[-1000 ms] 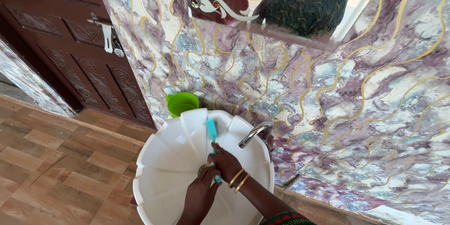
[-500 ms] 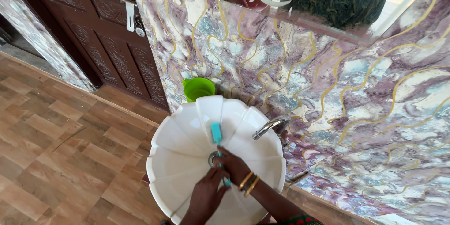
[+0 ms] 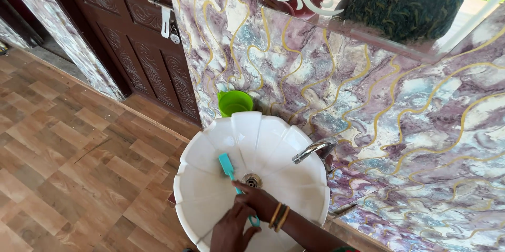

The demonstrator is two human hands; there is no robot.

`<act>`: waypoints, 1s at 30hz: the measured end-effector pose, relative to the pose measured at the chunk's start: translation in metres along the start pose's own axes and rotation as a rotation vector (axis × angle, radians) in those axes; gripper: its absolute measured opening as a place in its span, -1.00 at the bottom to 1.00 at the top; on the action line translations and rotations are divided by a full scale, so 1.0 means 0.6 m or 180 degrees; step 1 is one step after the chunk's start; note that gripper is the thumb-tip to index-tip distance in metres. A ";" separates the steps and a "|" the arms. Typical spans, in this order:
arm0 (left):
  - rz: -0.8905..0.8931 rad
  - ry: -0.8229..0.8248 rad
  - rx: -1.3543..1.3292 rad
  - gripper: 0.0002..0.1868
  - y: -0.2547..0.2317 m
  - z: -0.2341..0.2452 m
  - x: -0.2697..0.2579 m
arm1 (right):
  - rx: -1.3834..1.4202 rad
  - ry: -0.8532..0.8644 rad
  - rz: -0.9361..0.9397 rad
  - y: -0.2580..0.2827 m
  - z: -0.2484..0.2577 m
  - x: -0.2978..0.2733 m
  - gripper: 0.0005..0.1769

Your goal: The person scrubs the interior of a white pedestal sink using a small blue brush. They repeatedly rub the basin surface and the drain area in a circular motion throughout the clip.

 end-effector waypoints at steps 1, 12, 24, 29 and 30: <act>-0.0040 -0.0102 0.0038 -0.52 0.000 -0.002 -0.001 | 0.0048 0.0018 0.0072 0.001 0.004 0.001 -0.91; -0.0290 -0.0495 0.0133 -0.54 -0.011 0.022 0.034 | 0.0554 0.0166 0.0223 -0.017 0.041 0.055 -0.89; -0.0387 -0.0474 0.0161 -0.56 -0.002 0.046 0.043 | 0.1228 -0.0266 0.0278 -0.011 0.041 0.068 -0.91; -0.0390 0.0009 -0.0099 -0.52 -0.010 -0.032 -0.044 | 0.2528 0.0291 -0.0675 0.004 -0.015 -0.003 -0.55; -0.0464 0.0007 -0.0108 -0.53 -0.013 -0.031 -0.044 | 0.2840 0.0331 -0.0706 0.004 -0.019 0.014 -0.49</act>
Point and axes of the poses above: each hand's wrist, its own x-axis towards the middle knuckle, its own z-axis out of the back of the hand, y = z × x, the point moved 6 cm from there along x, towards the middle knuckle, and after that the axes turned 9 degrees about -x, right-handed, at the moved point
